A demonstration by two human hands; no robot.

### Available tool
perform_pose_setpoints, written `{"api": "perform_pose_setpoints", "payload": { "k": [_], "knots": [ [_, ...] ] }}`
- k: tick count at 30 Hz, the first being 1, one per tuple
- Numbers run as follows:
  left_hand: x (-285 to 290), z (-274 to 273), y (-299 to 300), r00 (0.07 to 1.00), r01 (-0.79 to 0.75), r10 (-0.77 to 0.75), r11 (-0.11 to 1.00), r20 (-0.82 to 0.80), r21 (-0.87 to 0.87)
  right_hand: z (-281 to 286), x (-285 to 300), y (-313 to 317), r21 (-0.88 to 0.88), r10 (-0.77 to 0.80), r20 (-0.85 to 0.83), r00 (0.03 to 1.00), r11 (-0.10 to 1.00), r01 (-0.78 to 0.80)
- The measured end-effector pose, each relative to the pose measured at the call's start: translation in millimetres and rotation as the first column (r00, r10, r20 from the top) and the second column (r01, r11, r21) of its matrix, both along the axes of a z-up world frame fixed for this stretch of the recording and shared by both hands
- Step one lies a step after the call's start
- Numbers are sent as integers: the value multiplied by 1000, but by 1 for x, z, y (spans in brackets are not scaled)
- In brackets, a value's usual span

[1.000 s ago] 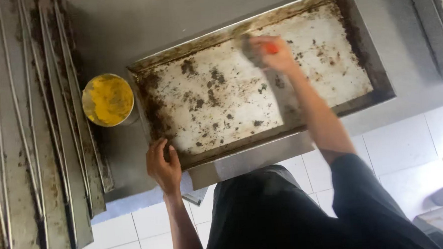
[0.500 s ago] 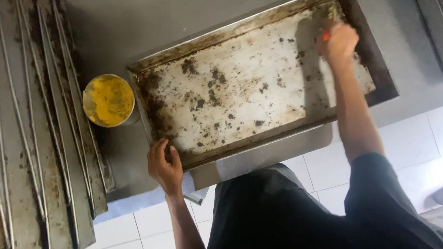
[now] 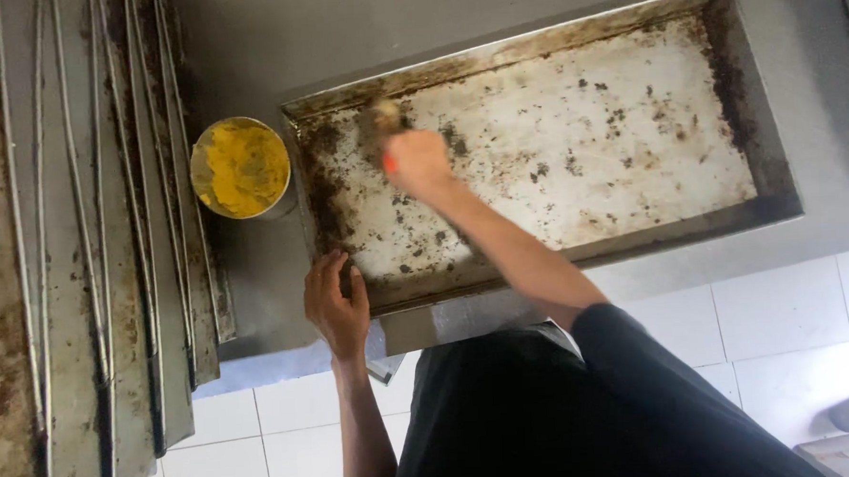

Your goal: Greasing a rectangular baking tray using a brush and yellow shortening.

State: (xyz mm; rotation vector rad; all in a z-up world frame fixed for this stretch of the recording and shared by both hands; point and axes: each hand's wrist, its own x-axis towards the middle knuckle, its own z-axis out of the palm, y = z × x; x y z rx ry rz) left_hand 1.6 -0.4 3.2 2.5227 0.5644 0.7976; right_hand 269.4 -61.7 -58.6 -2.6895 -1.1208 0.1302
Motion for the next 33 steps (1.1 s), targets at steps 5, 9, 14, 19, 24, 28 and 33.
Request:
{"api": "perform_pose_setpoints", "payload": {
  "k": [5,9,14,19,24,28,33],
  "knots": [
    [-2,-10,2,1000,-15,15,1000,-3,17,1,-27,58,313,115,107,988,939,-143],
    [-3,-13,4,999,-42,42,999,-23,2,-27,-20,84,622,290,-360,887,783,-3],
    [-1,-6,3,999,-30,30,999,-32,-12,11,-1,31,631,284,-654,701,716,298],
    [-1,0,3,1000,7,-7,1000,9,1,10,39,-83,620,257,-658,708,718,316],
    [-1,0,3,1000,11,-11,1000,12,-8,44,83,-239,340,-224,-619,753,787,514],
    [0,-2,4,1000,11,-11,1000,-9,-16,38,107,-348,504,-306,-526,793,639,581],
    [-3,-8,5,1000,2,-2,1000,-6,21,-28,141,-447,370,-534,246,809,823,431]
  ]
}}
